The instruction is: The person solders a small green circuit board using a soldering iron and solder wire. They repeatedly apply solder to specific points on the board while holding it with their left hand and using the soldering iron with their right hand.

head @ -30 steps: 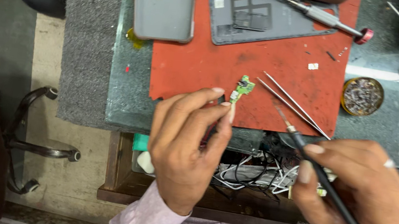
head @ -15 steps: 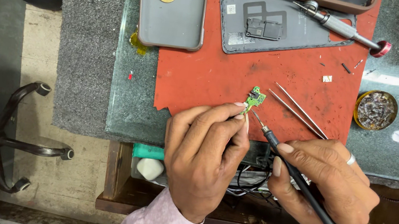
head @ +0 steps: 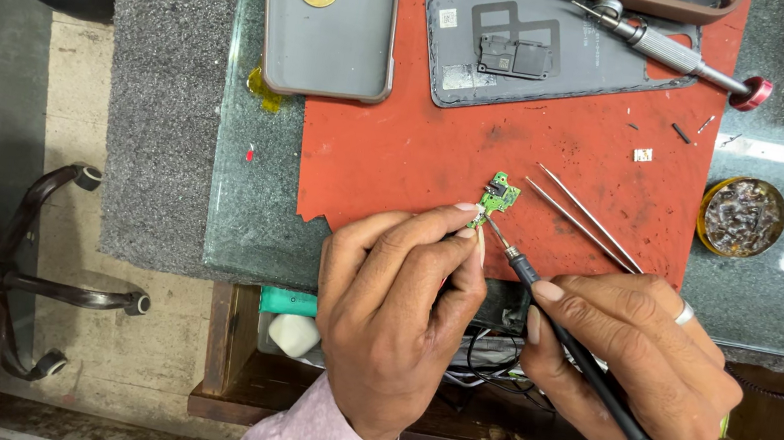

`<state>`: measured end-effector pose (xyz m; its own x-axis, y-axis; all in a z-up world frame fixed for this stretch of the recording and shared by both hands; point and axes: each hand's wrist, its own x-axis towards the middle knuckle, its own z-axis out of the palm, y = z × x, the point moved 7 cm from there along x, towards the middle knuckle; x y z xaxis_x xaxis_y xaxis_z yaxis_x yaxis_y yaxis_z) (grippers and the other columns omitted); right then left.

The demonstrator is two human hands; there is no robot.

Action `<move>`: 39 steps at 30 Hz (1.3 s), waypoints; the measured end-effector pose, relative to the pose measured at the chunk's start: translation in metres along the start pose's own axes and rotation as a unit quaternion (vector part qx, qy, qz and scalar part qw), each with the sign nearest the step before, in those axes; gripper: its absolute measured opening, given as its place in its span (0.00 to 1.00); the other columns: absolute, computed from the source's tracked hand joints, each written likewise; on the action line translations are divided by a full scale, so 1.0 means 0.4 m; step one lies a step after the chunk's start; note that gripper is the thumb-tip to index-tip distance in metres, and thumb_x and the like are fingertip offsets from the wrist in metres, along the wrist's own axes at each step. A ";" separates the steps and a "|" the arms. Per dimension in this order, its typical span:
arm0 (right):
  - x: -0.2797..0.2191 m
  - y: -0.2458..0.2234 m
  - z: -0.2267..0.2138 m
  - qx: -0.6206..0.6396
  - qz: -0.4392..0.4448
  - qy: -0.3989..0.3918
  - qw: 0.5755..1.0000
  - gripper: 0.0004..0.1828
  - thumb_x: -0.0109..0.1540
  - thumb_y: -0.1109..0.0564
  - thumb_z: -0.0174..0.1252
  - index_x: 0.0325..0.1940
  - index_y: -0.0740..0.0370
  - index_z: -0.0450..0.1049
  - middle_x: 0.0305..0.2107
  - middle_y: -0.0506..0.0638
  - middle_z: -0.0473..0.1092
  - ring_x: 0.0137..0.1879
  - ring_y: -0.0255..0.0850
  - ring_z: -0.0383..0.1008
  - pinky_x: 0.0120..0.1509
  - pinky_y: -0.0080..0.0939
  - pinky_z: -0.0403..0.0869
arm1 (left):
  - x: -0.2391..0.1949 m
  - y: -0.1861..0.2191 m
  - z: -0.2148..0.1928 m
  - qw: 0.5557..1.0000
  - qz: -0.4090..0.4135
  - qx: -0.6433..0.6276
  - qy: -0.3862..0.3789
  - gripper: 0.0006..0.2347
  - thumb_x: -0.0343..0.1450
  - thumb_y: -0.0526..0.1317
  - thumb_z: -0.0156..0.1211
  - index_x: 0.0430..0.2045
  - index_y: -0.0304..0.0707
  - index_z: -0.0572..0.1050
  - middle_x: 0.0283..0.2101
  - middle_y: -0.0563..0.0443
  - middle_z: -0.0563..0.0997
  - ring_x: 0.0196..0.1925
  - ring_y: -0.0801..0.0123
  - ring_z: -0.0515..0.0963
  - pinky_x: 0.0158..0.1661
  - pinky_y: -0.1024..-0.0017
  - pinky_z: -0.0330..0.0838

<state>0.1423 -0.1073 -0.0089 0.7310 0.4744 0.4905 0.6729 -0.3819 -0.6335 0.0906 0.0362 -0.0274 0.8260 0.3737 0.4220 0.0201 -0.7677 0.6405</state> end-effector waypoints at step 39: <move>0.006 0.012 -0.009 0.036 0.031 0.002 0.999 0.14 0.52 0.72 0.69 0.39 0.75 0.75 0.30 0.61 0.76 0.36 0.45 0.80 0.41 0.39 0.77 | 0.001 0.003 0.005 1.000 0.000 0.014 0.001 0.08 0.69 0.31 0.74 0.35 0.39 0.78 0.49 0.60 0.83 0.51 0.66 0.77 0.53 0.71 0.72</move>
<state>0.1479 -0.1108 -0.0085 0.7714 0.4479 0.4521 0.6169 -0.3517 -0.7041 0.0921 0.0344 -0.0275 0.8249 0.3745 0.4234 0.0358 -0.7822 0.6220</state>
